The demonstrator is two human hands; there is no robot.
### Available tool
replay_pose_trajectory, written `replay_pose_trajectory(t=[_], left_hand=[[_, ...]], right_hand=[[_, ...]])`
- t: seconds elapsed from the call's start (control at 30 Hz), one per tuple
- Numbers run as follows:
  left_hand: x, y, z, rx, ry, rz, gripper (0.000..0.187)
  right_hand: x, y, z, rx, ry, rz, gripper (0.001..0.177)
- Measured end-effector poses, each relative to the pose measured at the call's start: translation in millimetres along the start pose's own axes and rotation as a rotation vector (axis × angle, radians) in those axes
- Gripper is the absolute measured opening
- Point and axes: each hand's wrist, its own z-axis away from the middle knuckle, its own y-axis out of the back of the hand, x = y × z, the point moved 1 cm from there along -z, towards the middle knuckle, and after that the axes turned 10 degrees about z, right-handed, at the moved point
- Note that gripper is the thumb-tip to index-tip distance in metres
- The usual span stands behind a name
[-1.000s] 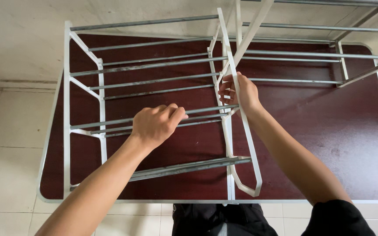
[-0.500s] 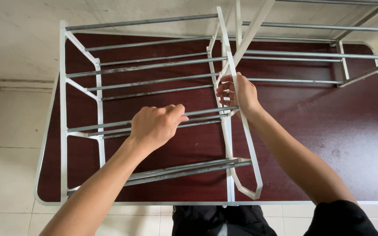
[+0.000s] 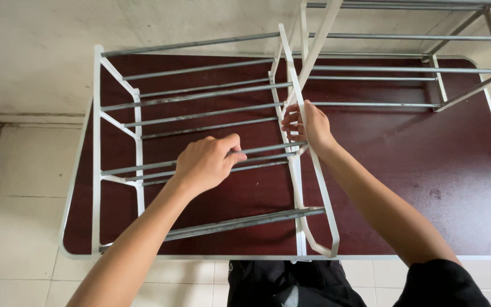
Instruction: The person assembles a white metal shelving unit on a maroon table. They connect vertical side frames to horizontal bars, aligning and securing each section by hand. The unit is progressively built and repositioned on the table as assembly continues.
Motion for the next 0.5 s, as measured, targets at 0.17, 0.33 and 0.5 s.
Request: replay_pose_trajectory(t=[0.17, 0.33, 0.5], left_hand=[[0, 6, -1, -0.13, 0.057, -0.026, 0.029], [-12, 4, -4, 0.005, -0.155, 0.018, 0.027], [-30, 10, -38, 0.317, -0.474, -0.213, 0.029]], right_hand=[[-2, -3, 15, 0.072, 0.038, 0.111, 0.041], [-10, 1, 16, 0.123, 0.141, 0.074, 0.026], [-24, 7, -11, 0.123, 0.227, 0.074, 0.034]])
